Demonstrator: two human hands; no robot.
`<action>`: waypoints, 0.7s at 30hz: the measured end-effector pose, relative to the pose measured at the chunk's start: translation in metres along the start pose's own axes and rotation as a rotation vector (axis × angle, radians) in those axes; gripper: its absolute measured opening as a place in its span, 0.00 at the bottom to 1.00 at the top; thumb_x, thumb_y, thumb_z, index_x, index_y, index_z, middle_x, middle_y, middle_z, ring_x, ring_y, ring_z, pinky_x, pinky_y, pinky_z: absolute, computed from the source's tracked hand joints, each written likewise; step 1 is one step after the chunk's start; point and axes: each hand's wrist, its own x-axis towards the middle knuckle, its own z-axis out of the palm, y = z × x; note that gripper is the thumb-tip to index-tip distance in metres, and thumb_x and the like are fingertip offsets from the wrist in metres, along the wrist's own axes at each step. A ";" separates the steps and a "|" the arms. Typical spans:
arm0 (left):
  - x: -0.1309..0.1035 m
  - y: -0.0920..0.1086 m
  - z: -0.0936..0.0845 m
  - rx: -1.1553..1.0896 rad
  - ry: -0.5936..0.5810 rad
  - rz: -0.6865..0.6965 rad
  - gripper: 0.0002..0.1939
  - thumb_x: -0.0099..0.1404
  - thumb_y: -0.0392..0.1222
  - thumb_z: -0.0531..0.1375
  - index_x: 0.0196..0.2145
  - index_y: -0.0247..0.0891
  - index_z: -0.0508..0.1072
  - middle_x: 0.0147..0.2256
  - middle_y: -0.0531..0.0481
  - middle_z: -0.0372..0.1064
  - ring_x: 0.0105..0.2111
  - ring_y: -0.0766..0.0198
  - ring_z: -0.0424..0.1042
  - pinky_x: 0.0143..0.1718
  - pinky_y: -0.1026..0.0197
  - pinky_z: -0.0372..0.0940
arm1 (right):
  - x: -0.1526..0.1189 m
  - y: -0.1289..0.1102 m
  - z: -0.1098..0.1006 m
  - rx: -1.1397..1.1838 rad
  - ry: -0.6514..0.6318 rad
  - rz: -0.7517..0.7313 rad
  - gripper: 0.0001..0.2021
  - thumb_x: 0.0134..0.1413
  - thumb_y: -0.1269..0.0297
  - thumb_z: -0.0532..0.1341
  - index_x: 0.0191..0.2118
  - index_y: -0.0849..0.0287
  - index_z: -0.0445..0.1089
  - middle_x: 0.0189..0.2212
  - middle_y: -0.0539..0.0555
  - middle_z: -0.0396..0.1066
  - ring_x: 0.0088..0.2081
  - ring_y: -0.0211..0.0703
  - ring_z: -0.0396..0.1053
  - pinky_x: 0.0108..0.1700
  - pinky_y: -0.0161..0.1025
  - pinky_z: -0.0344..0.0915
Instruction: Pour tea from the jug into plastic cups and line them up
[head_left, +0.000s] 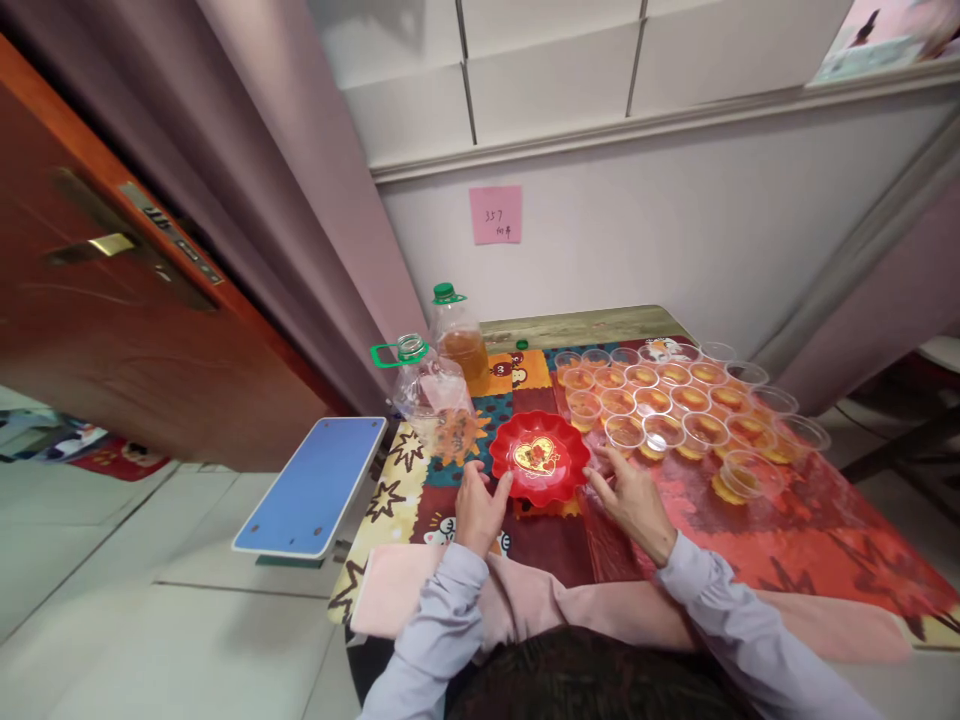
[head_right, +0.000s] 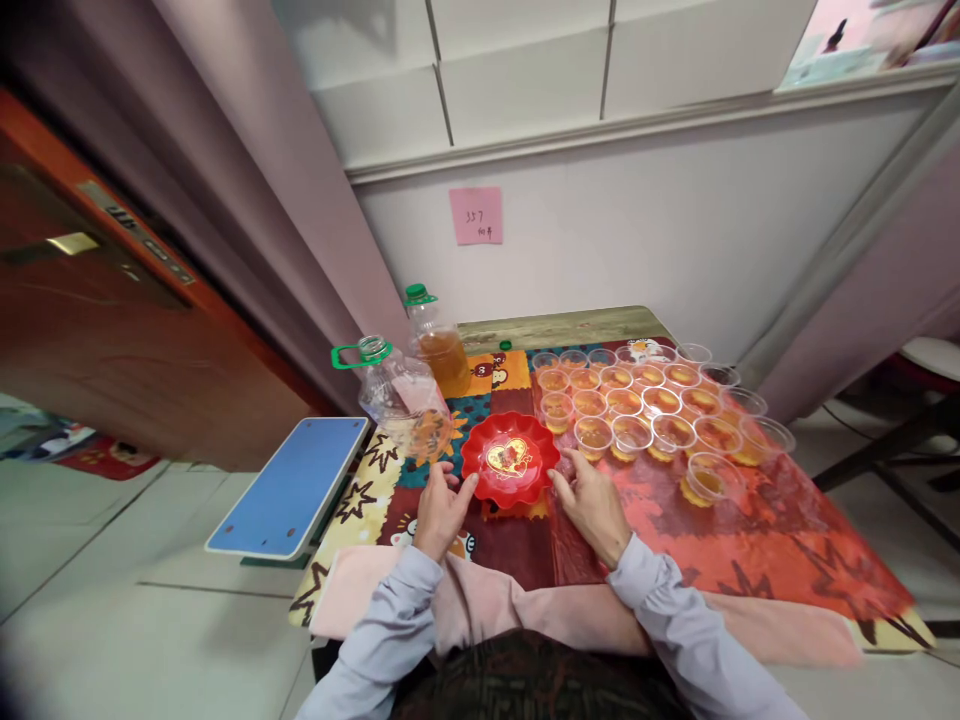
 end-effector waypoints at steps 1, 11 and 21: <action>-0.001 0.000 -0.001 0.007 0.005 0.008 0.28 0.55 0.56 0.70 0.47 0.39 0.69 0.40 0.45 0.74 0.34 0.58 0.77 0.38 0.56 0.71 | -0.001 0.000 0.000 -0.016 -0.004 -0.011 0.25 0.66 0.49 0.57 0.60 0.61 0.71 0.32 0.56 0.81 0.31 0.52 0.79 0.36 0.44 0.68; 0.004 -0.007 0.021 -0.097 -0.128 -0.069 0.21 0.61 0.51 0.67 0.48 0.40 0.69 0.27 0.55 0.73 0.18 0.65 0.71 0.21 0.63 0.66 | 0.000 0.010 0.018 -0.082 -0.042 0.037 0.25 0.66 0.51 0.57 0.60 0.64 0.71 0.33 0.60 0.82 0.37 0.58 0.81 0.39 0.45 0.70; 0.003 0.000 0.019 -0.086 -0.155 -0.065 0.16 0.60 0.48 0.68 0.42 0.40 0.71 0.27 0.55 0.75 0.17 0.65 0.71 0.20 0.63 0.65 | 0.006 0.009 0.015 -0.124 -0.073 0.059 0.25 0.66 0.53 0.57 0.60 0.64 0.71 0.35 0.60 0.82 0.38 0.56 0.80 0.39 0.44 0.68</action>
